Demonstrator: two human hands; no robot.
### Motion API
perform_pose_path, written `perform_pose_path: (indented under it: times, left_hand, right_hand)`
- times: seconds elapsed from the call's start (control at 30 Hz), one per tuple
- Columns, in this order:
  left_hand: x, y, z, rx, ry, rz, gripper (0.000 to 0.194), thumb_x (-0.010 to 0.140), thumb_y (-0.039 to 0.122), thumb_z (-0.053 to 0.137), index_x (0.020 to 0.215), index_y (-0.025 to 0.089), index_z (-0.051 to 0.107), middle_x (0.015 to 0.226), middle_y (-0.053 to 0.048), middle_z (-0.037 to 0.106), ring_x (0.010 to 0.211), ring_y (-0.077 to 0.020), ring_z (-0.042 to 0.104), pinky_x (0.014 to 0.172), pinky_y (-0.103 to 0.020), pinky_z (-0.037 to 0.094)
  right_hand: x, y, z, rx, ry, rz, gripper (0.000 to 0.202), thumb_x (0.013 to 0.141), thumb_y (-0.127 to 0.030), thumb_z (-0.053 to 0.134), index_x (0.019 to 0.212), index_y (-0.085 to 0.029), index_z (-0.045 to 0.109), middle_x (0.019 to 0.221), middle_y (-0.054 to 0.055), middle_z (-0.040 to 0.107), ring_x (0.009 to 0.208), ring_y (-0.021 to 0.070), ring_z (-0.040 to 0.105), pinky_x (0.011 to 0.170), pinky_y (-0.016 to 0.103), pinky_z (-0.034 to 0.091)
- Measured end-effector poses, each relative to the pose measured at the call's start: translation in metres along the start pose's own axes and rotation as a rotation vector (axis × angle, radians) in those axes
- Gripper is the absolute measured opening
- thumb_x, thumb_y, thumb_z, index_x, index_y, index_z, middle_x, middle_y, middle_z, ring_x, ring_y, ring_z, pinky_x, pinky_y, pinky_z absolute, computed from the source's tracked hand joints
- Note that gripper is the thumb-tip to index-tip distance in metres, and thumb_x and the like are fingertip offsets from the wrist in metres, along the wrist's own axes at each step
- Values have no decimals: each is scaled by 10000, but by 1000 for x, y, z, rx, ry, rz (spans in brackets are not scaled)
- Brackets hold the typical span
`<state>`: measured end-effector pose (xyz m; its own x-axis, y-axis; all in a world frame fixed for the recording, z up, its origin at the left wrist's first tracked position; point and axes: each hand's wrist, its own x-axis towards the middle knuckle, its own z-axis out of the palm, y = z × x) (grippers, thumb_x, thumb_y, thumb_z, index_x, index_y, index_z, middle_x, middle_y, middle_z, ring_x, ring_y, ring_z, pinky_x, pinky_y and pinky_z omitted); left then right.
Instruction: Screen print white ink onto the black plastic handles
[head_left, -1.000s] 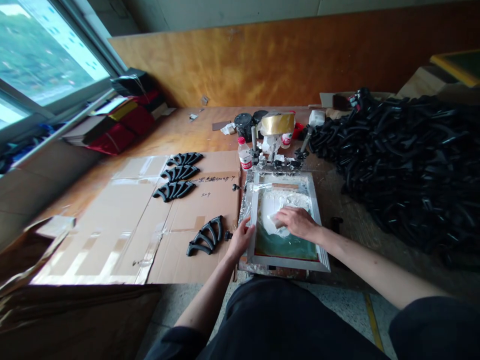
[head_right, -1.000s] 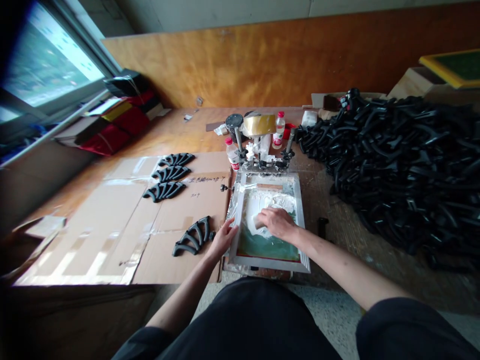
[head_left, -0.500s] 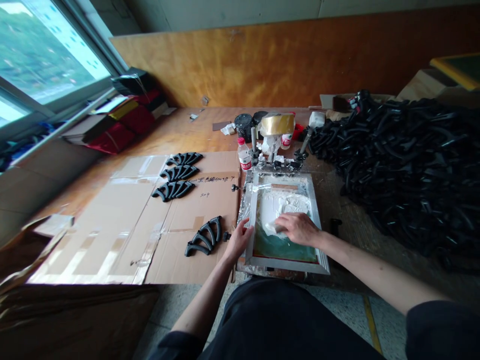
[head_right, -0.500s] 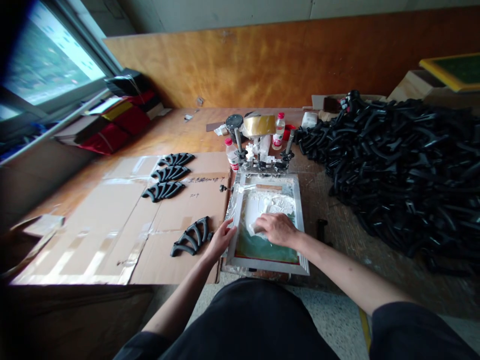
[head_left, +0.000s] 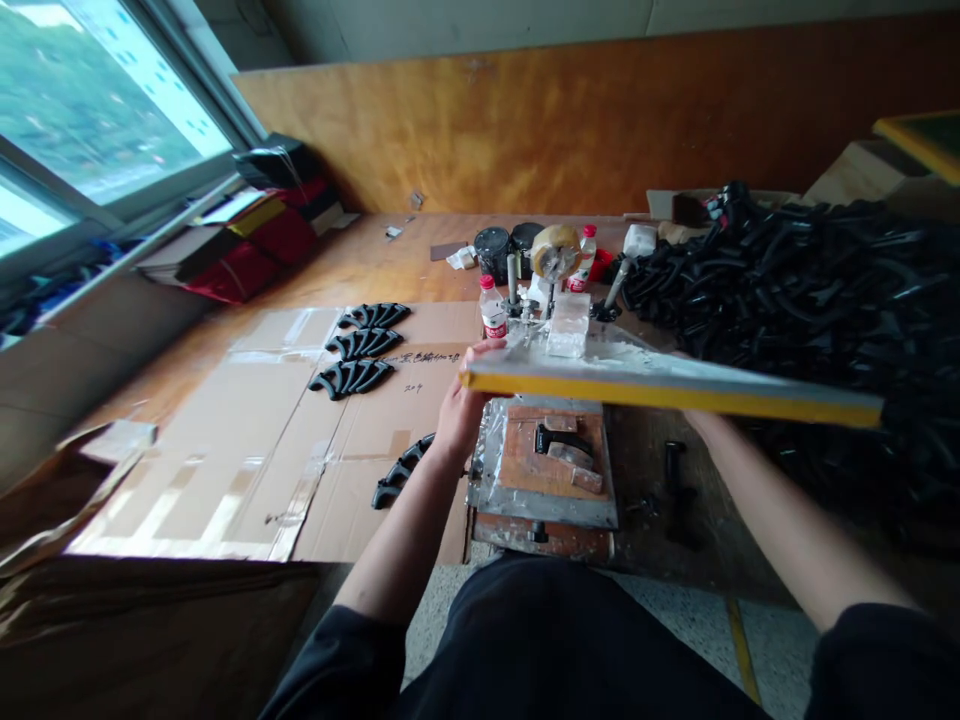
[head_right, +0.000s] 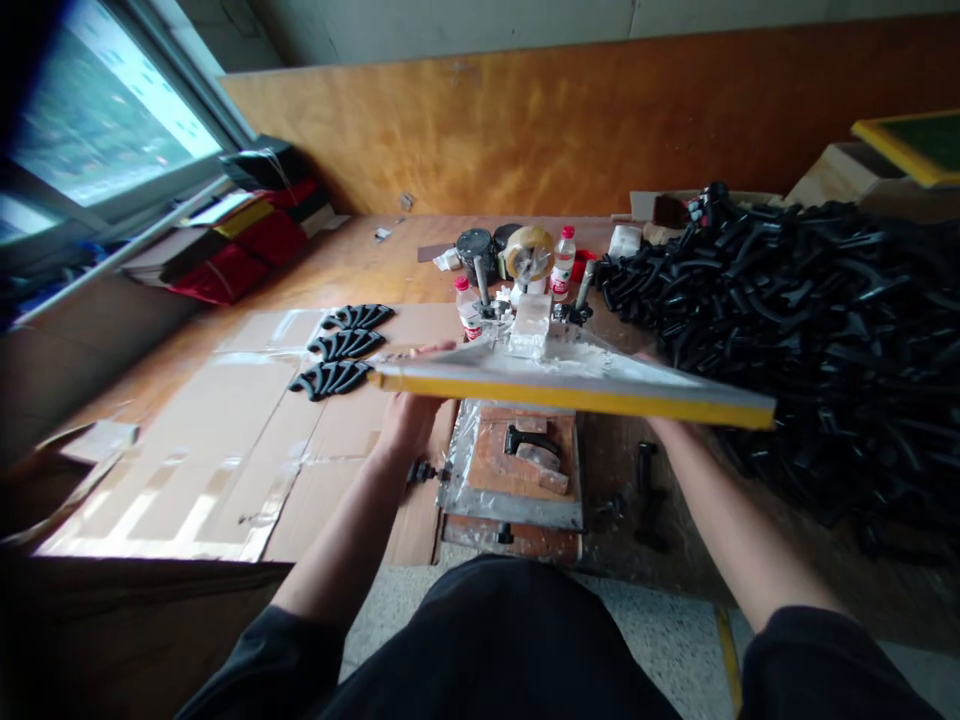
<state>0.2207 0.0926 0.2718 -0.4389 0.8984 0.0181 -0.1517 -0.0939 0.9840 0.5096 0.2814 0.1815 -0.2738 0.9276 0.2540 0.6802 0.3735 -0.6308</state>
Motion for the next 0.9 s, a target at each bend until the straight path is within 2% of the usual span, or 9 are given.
perform_pose_path:
  times: [0.17,0.23,0.37,0.43,0.5,0.6,0.73,0.8,0.9]
  left_hand:
    - [6,-7,19,-67,60,63,550,925,620,353,1212,189,540,1014,-80,684,964,-181,645,767,-295,522]
    - [-16,-30,19,-43,54,-89,584,898,638,409,1232,178,540,1042,-107,693,954,-201,654,725,-288,523]
    - [-82,-88,14,-14,-203,-683,695,782,688,563,1200,134,592,1203,-215,650,1000,-294,657,669,-330,538]
    - [-107,-107,10,-127,-122,-747,698,779,709,543,1206,158,586,1306,-211,594,1068,-302,636,702,-344,552]
    - [-119,-115,-1,-228,41,-682,665,796,719,502,1120,147,607,1246,-195,630,1031,-274,653,709,-321,554]
    - [-123,-119,-42,-219,308,-609,590,794,683,539,992,130,599,1038,-159,693,861,-226,693,627,-272,539]
    - [-137,-136,-129,81,601,-617,525,896,614,367,1063,151,550,1083,-147,686,799,-189,705,571,-250,519]
    - [-147,-150,-166,330,625,-709,551,947,544,197,1082,138,544,1018,-152,708,757,-183,706,566,-259,522]
    - [-152,-169,-200,550,555,-842,609,952,467,129,924,106,619,712,-140,706,597,-212,682,531,-304,521]
  right_hand:
    - [-83,-33,70,-172,-328,-288,205,816,-358,689,766,-166,641,873,77,685,854,206,626,763,299,497]
    - [-97,-50,81,-290,-416,-324,143,832,-282,674,784,-172,597,906,100,666,907,233,607,796,323,466]
    - [-103,-84,76,-307,-570,-247,99,914,-267,554,844,-200,537,810,67,645,776,204,597,660,283,415]
    - [-109,-109,79,-247,-568,-335,92,926,-268,534,858,-207,530,846,73,644,831,214,590,690,290,414]
    - [-120,-139,91,-188,-568,-475,81,934,-233,508,866,-202,540,875,86,641,897,233,573,750,312,420]
    - [-131,-184,126,-73,-678,-655,82,930,-249,531,892,-191,574,908,85,642,948,237,556,820,330,426]
    - [-117,-219,189,-15,-864,-684,220,908,-352,592,1046,-186,635,1001,88,661,1034,227,558,915,329,417]
    - [-106,-227,221,-92,-917,-619,302,918,-360,574,1156,-182,625,1086,112,663,1106,239,550,961,345,398]
    - [-102,-235,258,-188,-981,-506,369,898,-373,594,1205,-170,616,1173,142,655,1170,266,547,981,361,395]
